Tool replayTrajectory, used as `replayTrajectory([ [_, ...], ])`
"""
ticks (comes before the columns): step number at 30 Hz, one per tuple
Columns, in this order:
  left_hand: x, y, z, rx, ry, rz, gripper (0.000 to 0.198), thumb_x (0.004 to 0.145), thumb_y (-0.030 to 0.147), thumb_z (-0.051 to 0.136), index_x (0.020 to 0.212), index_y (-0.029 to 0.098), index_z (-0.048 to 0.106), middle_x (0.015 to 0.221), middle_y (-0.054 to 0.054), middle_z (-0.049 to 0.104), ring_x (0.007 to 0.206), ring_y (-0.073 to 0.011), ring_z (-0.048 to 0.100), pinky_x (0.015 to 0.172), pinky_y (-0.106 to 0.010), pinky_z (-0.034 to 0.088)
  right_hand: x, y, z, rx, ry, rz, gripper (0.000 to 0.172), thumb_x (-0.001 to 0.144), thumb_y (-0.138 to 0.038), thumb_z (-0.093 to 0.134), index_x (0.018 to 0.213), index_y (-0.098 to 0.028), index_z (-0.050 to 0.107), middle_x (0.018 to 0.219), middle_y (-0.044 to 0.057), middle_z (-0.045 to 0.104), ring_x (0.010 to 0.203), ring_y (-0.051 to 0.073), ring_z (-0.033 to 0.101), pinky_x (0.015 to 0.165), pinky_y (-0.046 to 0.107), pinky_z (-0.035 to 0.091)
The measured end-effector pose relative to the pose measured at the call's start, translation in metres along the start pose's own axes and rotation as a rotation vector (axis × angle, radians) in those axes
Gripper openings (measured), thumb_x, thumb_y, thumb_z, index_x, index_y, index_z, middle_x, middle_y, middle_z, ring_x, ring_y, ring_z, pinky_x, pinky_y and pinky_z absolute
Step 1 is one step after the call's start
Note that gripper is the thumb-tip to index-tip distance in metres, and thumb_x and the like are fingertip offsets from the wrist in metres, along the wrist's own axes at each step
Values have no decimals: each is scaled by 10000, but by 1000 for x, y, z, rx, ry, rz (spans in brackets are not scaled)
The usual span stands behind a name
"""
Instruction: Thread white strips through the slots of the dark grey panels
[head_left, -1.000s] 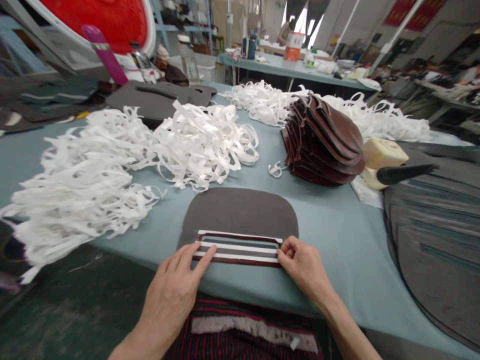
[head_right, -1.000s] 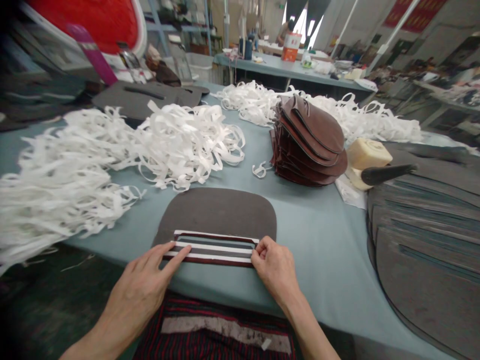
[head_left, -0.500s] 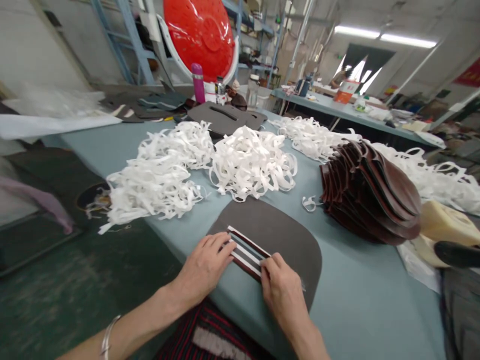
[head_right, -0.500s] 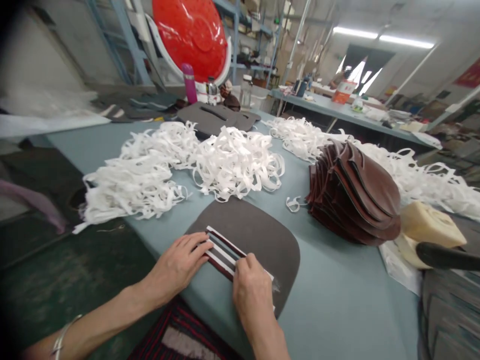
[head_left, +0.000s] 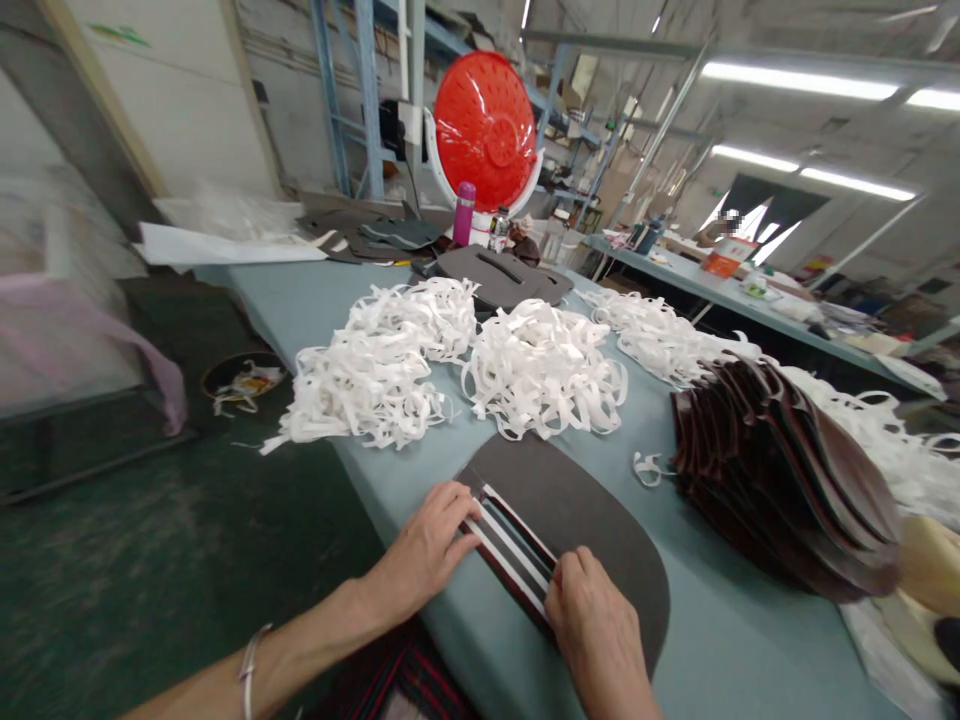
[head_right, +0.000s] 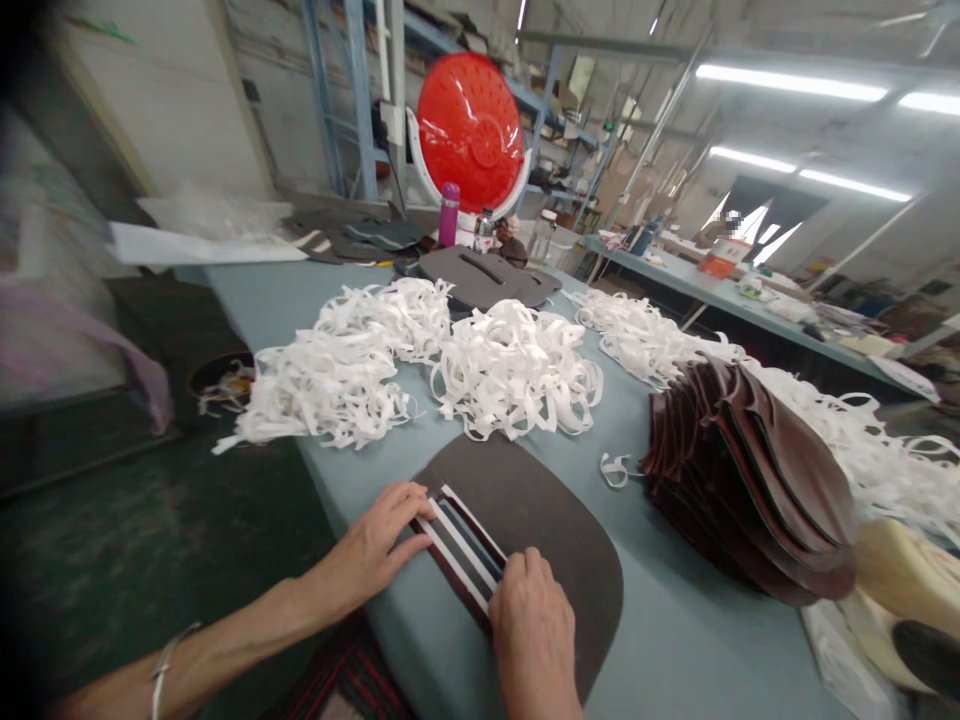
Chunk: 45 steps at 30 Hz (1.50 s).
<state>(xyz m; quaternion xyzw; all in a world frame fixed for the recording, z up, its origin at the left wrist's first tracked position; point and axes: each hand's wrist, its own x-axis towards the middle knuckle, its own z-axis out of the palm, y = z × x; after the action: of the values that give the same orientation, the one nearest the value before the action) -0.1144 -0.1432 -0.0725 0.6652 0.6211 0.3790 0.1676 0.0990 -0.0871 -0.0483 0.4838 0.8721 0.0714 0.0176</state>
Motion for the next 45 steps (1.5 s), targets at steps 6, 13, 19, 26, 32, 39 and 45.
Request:
replayTrajectory([
  [6, 0, 0, -4, -30, -2, -10, 73, 874, 172, 548, 937, 197, 522, 1033, -47, 521, 1017, -193, 486, 907, -362, 441, -1, 1, 13, 160, 93, -1, 107, 863, -197, 551, 764, -219, 584, 657, 1, 597, 642, 188, 586, 618, 293, 380],
  [13, 1, 2, -3, -20, 5, -16, 224, 859, 137, 546, 1066, 212, 505, 1077, -50, 525, 1051, -201, 483, 933, -390, 444, 34, -48, 11, 421, 161, -71, 208, 864, -61, 483, 867, -185, 651, 846, 52, 619, 833, 192, 552, 730, 280, 410],
  [19, 3, 6, -5, 100, -55, 11, 306, 861, 103, 508, 1138, 231, 530, 1063, -51, 516, 1029, -193, 499, 907, -381, 477, 38, -64, 10, 383, 289, -249, 294, 853, -12, 433, 999, -170, 633, 884, 69, 588, 831, 208, 509, 701, 314, 430],
  [26, 1, -1, 1, 368, -67, 191, 245, 905, 162, 477, 1139, 189, 544, 1203, -84, 538, 1145, -225, 483, 959, -411, 470, 18, -56, 15, 108, 372, -332, 275, 845, -5, 387, 898, -146, 618, 825, 98, 566, 761, 242, 488, 619, 364, 424],
  [32, 1, -9, 6, 421, -78, 287, 272, 921, 192, 472, 1186, 176, 529, 1175, -66, 605, 1169, -207, 493, 982, -398, 456, -24, -16, 27, 74, 380, -343, 325, 868, -30, 343, 1042, -102, 608, 899, 134, 582, 818, 255, 498, 653, 378, 455],
  [39, -1, -14, 9, 412, -81, 315, 259, 922, 218, 480, 1169, 177, 545, 1168, -72, 607, 1156, -217, 499, 973, -402, 450, -90, 43, 29, 152, 300, -290, 315, 910, -86, 379, 1171, -109, 555, 1017, 143, 584, 965, 264, 491, 800, 426, 468],
  [45, 0, -17, 13, 412, -85, 309, 237, 942, 271, 436, 1113, 183, 574, 1223, -81, 579, 1164, -229, 498, 984, -421, 425, -95, 48, 19, 464, 317, -103, 208, 916, -95, 392, 920, -169, 586, 1024, 101, 605, 997, 208, 517, 833, 382, 475],
])
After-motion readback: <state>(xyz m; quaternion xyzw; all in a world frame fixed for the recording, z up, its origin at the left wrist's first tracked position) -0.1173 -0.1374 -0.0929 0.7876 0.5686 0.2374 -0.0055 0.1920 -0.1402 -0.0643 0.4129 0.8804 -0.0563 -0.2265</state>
